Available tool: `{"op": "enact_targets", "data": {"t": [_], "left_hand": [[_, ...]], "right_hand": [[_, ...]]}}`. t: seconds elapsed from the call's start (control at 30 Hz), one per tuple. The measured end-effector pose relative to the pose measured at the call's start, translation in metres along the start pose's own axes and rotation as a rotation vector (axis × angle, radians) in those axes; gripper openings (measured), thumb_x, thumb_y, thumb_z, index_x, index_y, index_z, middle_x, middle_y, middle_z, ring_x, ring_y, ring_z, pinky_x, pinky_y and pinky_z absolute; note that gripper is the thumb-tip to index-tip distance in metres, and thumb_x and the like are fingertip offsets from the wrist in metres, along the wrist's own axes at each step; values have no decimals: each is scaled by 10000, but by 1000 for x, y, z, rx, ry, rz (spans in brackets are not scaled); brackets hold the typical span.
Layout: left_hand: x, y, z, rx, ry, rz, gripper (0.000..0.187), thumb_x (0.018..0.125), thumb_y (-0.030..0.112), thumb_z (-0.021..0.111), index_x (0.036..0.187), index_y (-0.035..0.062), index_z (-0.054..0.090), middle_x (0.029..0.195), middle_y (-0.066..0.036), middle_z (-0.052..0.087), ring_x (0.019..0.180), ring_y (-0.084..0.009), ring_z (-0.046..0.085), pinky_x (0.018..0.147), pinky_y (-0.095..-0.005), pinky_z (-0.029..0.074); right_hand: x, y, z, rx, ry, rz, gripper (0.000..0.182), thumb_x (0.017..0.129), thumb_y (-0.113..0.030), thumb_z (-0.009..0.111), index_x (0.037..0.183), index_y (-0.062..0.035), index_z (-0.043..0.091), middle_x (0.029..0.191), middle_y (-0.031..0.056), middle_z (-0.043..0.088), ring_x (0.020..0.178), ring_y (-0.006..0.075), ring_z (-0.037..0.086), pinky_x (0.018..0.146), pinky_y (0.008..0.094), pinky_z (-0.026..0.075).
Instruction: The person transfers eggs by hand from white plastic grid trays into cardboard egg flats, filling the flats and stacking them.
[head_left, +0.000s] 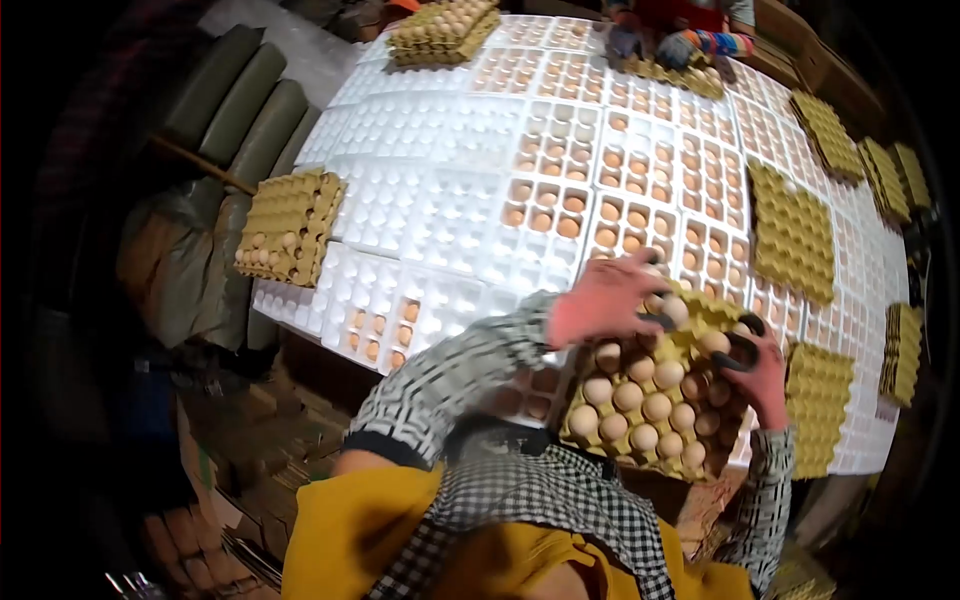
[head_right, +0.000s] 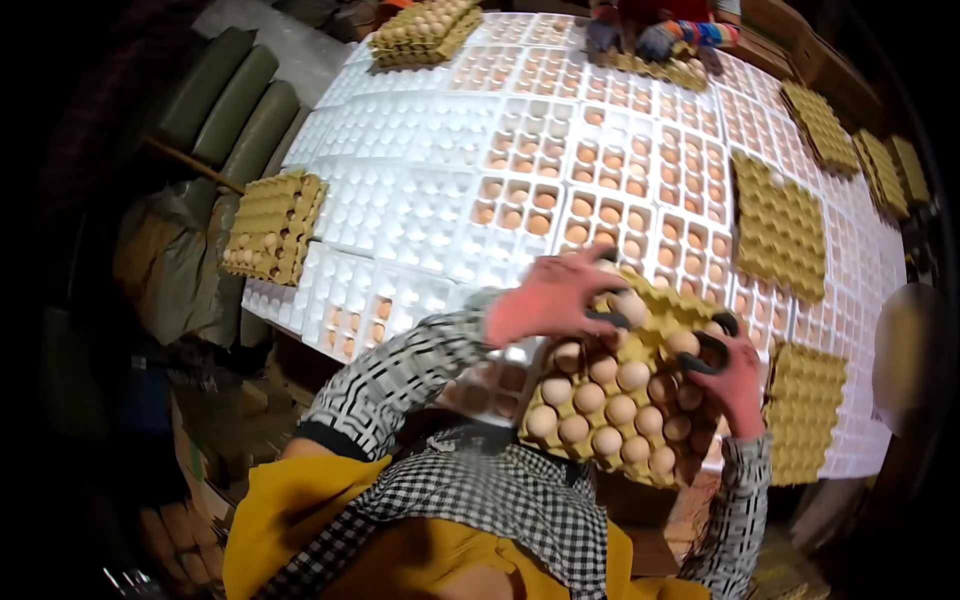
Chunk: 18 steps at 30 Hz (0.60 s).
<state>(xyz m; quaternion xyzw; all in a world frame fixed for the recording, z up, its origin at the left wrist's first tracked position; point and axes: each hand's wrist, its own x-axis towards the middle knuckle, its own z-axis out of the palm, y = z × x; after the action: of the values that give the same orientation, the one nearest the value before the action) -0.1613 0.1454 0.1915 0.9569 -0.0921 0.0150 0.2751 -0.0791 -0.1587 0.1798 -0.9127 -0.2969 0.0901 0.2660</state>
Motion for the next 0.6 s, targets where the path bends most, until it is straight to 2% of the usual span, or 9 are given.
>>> {"op": "enact_targets", "data": {"t": [0.07,0.17,0.27,0.33,0.4,0.47,0.5,0.53,0.6], "left_hand": [[-37,-91,-9,-476,209,-310,509,772,257,787,1230,87,643,1300,-159,580,1016,-239,678,922,-342,521],[-83,-229,-31,-211,587,-527,411,790,234,782,1129,23,682,1197,-148,620,1073,-284,634,922,-349,508],[-80,-306,-65,-57,609,-683,454,797,359,737,1176,118,673,1246,-157,572,1146,-342,570,950,-417,481],[-69,-350,-68,-14,524,-662,497,796,394,726,1212,133,653,1307,-155,542,1193,-336,548,978,-419,469],[-63,-383,-65,-10,338,-706,562,789,432,712,1269,156,618,1375,-149,509,1246,-325,524,1013,-419,452],[-70,-410,-45,14,394,-653,579,779,398,724,1297,171,601,1367,-150,518,1244,-320,527,1019,-421,448],[-74,-417,-52,-120,406,-625,607,760,362,741,1320,190,586,1357,-153,524,1248,-321,521,1023,-416,447],[-74,-407,-68,-212,493,-614,611,761,275,769,1323,132,578,1316,-142,565,1226,-284,551,1011,-376,456],[-68,-440,-68,-751,772,-536,541,785,171,765,1284,54,590,1261,-122,604,1159,-224,588,962,-329,479]], "right_hand": [[8,4,7,574,69,145,432,732,-167,792,1108,20,691,1215,83,611,1049,225,617,907,321,489],[61,-64,16,719,-54,190,379,805,-132,752,1112,73,665,1192,45,609,957,134,622,787,257,507],[142,-156,71,795,-122,46,356,834,-160,754,1094,67,665,1075,46,632,872,103,597,704,240,499],[202,-211,123,774,-117,122,361,821,-227,765,1040,51,692,797,4,631,701,73,581,580,225,462],[265,-252,184,835,-52,157,385,821,-268,763,1048,36,695,754,-1,630,562,54,520,510,229,431],[321,-272,237,853,-82,176,386,823,-267,751,1088,8,699,723,9,652,544,49,523,507,227,432],[346,-279,265,715,-35,195,421,803,-313,756,1110,-28,708,729,27,682,558,109,581,546,260,470],[373,-270,306,560,9,184,485,779,-414,746,1119,-71,711,887,59,697,760,205,672,670,333,521],[390,-286,331,194,-34,185,549,761,-498,727,1157,-120,695,1135,91,638,1027,277,646,814,400,523]]}}
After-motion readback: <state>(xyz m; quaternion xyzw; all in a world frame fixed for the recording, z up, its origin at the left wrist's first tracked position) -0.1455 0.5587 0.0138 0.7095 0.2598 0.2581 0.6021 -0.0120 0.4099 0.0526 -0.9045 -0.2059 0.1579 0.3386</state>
